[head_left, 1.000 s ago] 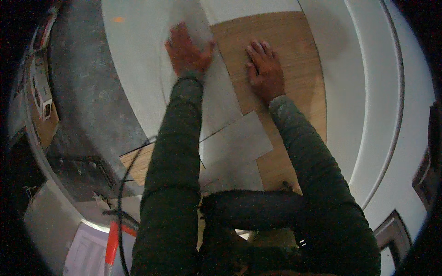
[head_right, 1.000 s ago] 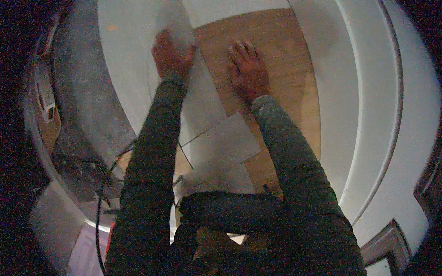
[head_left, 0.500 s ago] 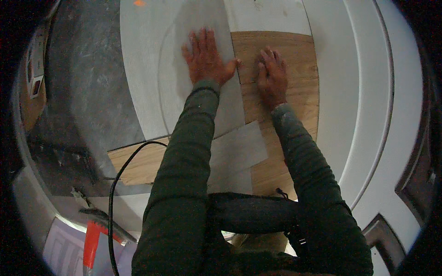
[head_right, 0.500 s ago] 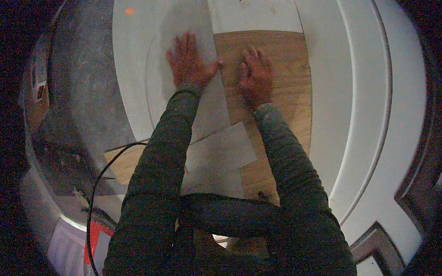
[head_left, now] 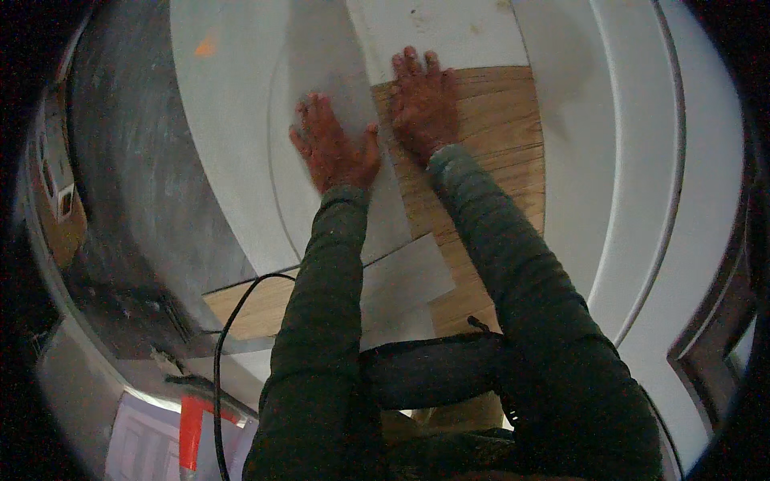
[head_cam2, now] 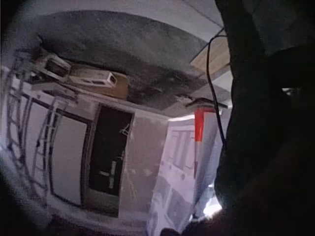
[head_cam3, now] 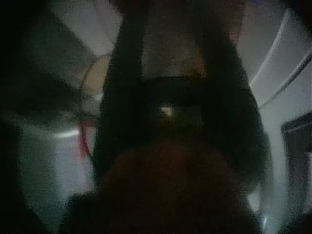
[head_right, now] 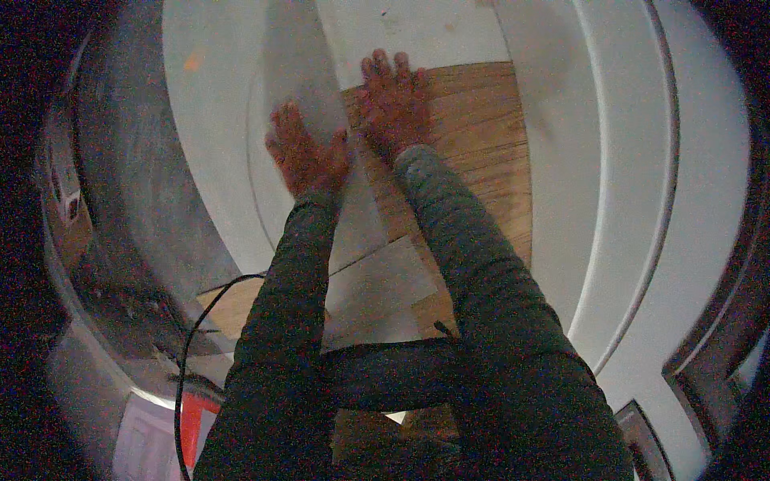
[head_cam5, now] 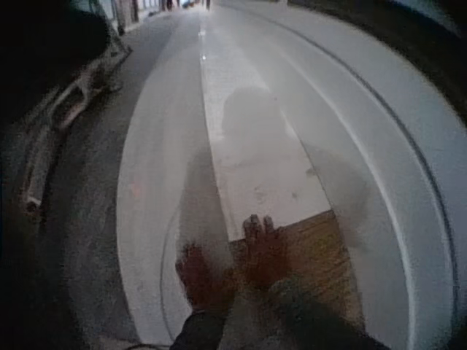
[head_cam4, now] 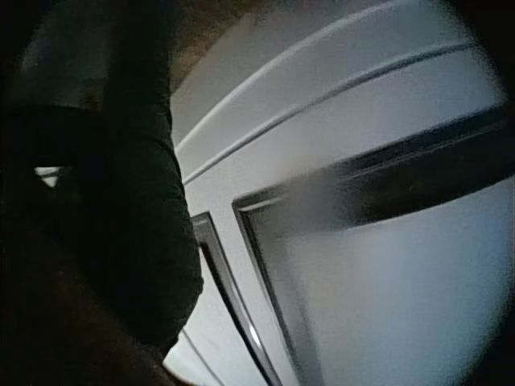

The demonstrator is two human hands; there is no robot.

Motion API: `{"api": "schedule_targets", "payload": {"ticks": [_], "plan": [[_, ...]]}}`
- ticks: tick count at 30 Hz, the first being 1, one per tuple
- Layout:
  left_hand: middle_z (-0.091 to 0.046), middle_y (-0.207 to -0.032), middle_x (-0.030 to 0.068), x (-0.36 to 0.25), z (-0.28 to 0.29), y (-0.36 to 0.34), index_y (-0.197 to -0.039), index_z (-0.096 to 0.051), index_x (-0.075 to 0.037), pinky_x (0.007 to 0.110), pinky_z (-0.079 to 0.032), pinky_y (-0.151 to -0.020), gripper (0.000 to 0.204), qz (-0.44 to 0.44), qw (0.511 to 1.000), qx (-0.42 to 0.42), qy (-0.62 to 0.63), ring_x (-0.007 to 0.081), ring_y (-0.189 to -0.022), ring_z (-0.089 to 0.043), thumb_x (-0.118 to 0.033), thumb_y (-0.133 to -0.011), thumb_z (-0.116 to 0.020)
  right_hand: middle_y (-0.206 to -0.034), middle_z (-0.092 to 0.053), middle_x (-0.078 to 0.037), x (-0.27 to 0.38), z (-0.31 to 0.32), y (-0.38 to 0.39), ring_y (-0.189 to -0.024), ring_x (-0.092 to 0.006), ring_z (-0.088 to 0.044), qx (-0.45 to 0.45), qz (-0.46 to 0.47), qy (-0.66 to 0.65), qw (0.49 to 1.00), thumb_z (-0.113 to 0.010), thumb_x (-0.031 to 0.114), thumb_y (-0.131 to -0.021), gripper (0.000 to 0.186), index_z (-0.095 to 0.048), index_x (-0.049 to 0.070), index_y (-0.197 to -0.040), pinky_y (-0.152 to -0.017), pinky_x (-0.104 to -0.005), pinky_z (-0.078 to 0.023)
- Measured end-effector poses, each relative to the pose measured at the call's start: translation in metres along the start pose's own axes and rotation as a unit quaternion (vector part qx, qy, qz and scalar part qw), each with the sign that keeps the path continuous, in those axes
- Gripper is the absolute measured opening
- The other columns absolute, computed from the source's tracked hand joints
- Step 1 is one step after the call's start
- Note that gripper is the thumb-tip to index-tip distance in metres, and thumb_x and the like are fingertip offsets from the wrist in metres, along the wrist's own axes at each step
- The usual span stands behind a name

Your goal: The person uses a utility knife to cut along a marked line on a piece of wood-patterned flooring material, then fits the piece against a wall and continues scoring it.

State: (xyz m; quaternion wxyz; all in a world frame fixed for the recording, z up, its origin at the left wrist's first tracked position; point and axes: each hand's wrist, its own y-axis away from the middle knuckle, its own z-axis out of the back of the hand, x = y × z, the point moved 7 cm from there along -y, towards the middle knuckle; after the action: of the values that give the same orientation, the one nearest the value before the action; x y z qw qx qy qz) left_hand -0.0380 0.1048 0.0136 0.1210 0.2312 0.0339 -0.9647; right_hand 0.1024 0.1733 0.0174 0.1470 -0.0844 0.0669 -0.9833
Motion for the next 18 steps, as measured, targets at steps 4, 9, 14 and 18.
{"api": "schedule_targets", "payload": {"ticks": [4, 9, 14, 18], "plan": [[-0.025, -0.152, 0.0152, 0.001, 0.001, 0.002, -0.145, -0.027, -0.004, 0.059, -0.008, -0.113, 0.092, -0.017, 0.999, 0.019, -0.042, 0.0325, -0.145, -0.015, -0.050, -0.076, -0.068, -0.152, -0.033, -0.007, 0.005, -0.004, 0.002, -0.139, -0.0348, -0.029, 0.014, -0.008, -0.013, 1.000, -0.039, 0.030, -0.095, 0.050, -0.042, 0.012, -0.141, -0.112, -0.0570, -0.018], [-0.022, -0.155, 0.0117, -0.004, -0.004, 0.002, -0.145, -0.028, -0.007, 0.060, -0.010, -0.112, 0.080, -0.009, 0.988, 0.060, -0.143, 0.0315, -0.145, -0.012, -0.048, -0.084, -0.058, -0.152, -0.034, -0.007, 0.005, -0.001, 0.008, -0.139, -0.0331, -0.029, 0.005, -0.015, -0.072, 0.997, -0.045, 0.030, -0.093, 0.048, -0.047, 0.012, -0.137, -0.113, -0.0547, -0.017], [-0.022, -0.156, 0.0071, 0.000, -0.005, 0.002, -0.146, -0.030, -0.011, 0.059, -0.011, -0.113, 0.067, 0.005, 0.991, 0.049, -0.123, 0.0292, -0.145, -0.015, -0.033, -0.087, -0.055, -0.136, -0.047, -0.009, 0.005, 0.012, 0.013, -0.128, -0.0304, -0.041, -0.007, -0.003, -0.146, 0.989, -0.059, 0.024, -0.086, 0.043, -0.056, 0.011, -0.126, -0.111, -0.0519, -0.023], [-0.019, -0.158, 0.0044, 0.010, -0.010, 0.008, -0.147, -0.029, -0.012, 0.057, -0.009, -0.115, 0.058, 0.023, 0.988, 0.062, -0.136, 0.0263, -0.146, -0.012, -0.027, -0.093, -0.046, -0.116, -0.053, -0.009, 0.008, 0.026, 0.014, -0.113, -0.0279, -0.048, 0.041, 0.045, -0.187, 0.980, -0.072, 0.024, -0.075, 0.050, -0.058, 0.010, -0.121, -0.107, -0.0515, -0.027]]}}
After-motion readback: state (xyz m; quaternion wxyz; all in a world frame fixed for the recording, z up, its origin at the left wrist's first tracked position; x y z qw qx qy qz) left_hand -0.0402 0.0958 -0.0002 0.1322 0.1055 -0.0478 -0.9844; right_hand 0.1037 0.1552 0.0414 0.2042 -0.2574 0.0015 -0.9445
